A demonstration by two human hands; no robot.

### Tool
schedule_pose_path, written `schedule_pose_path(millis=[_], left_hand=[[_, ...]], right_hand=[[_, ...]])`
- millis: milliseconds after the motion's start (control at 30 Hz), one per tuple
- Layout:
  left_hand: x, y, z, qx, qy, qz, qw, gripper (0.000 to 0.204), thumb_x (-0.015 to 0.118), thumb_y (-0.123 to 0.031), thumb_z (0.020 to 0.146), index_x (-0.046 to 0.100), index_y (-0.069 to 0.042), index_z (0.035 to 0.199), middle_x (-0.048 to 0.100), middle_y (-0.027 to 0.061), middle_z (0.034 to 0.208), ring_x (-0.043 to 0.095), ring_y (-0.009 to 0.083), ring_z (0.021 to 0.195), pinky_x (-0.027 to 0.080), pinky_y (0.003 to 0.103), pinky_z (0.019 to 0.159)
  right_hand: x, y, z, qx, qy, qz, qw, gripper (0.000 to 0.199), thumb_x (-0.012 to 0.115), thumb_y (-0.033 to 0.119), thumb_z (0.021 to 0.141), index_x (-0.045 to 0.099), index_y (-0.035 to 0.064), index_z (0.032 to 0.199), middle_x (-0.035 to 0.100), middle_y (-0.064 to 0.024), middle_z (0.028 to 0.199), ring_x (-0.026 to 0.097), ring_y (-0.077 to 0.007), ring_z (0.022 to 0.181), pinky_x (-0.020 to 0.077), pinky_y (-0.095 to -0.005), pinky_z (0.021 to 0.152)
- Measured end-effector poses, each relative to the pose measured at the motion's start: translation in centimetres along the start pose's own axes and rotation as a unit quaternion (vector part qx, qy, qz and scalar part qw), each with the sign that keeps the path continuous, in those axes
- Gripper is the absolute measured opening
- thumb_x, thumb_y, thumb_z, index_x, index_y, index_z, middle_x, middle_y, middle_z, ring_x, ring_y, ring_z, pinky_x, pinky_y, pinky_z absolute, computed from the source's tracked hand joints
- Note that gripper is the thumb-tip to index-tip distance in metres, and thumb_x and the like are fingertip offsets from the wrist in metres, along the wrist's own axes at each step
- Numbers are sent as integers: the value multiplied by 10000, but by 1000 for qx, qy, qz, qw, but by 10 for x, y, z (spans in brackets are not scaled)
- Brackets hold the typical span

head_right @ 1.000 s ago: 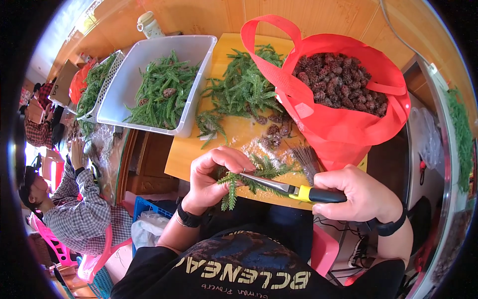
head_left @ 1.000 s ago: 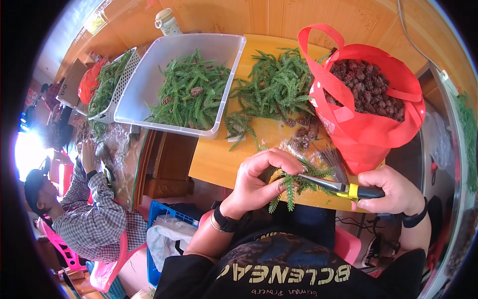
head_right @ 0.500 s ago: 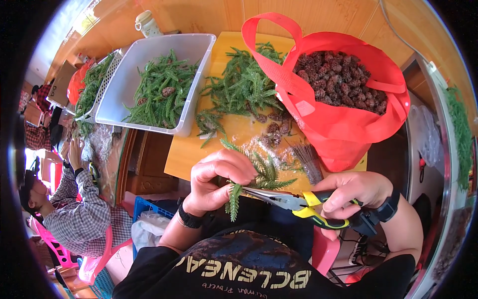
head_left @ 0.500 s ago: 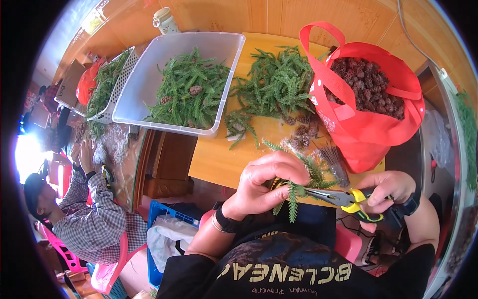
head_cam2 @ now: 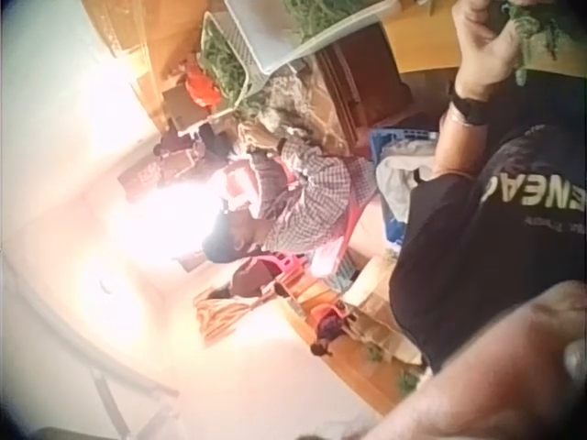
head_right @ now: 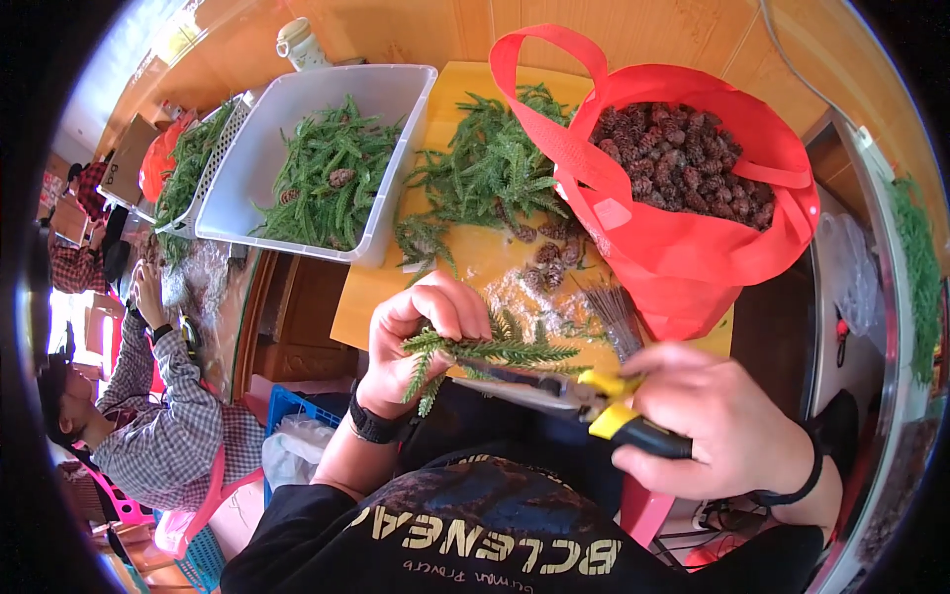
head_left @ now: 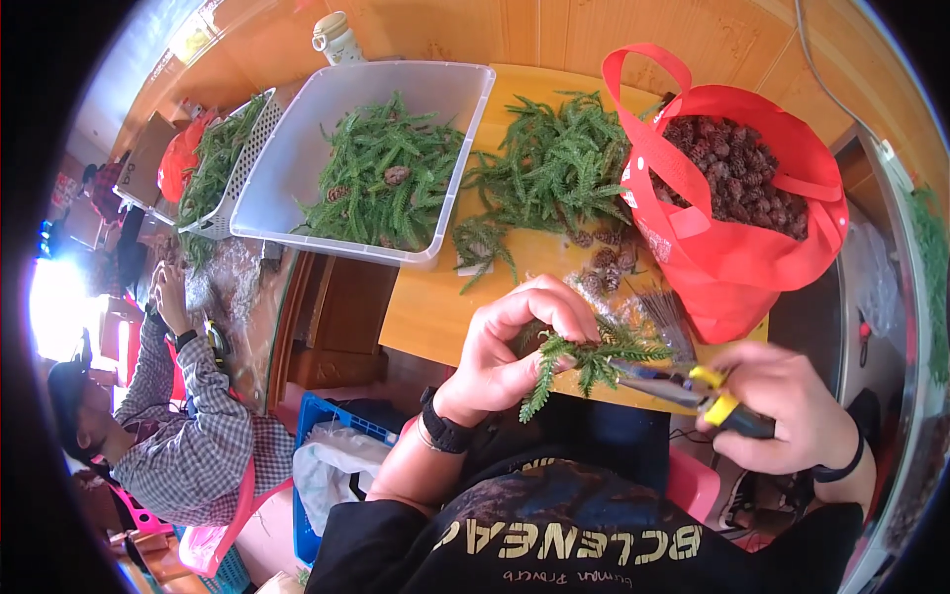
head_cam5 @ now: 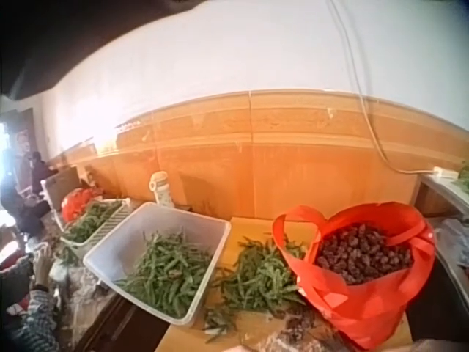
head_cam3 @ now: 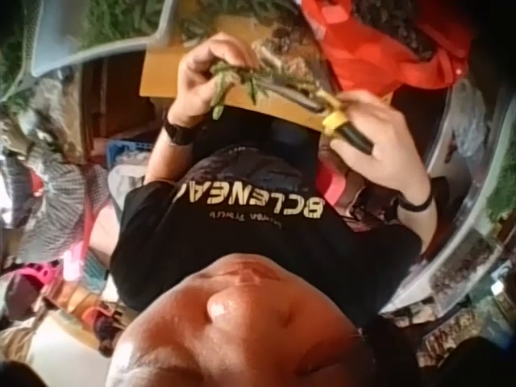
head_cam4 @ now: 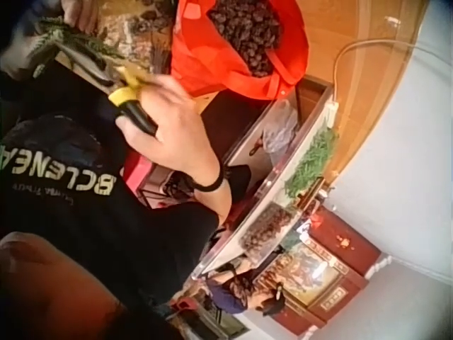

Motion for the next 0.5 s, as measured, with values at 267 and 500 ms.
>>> schedule_pose_path(millis=[267, 500], left_hand=[[9, -1, 0, -29, -49, 38, 998, 133, 636, -41, 739, 560, -20, 845, 543, 65, 874, 523, 163, 854, 407, 281, 786], [15, -5, 3, -16, -64, 83, 994, 174, 665, -108, 740, 520, -36, 805, 511, 63, 784, 509, 176, 757, 416, 290, 678]], right_hand=[[14, -1, 4, -28, -171, -247, 953, 218, 687, 78, 560, 486, 15, 612, 542, -112, 693, 557, -333, 863, 467, -378, 692], [16, -2, 9, -35, -196, -284, 938, 231, 693, 76, 556, 472, 23, 598, 534, -106, 686, 557, -316, 838, 465, -370, 673]])
Point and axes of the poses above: each hand's wrist, its own z-axis towards the middle knuckle, its own x-axis out of the palm, y = z × x, the point moved 1 cm from there along z, towards the middle knuckle
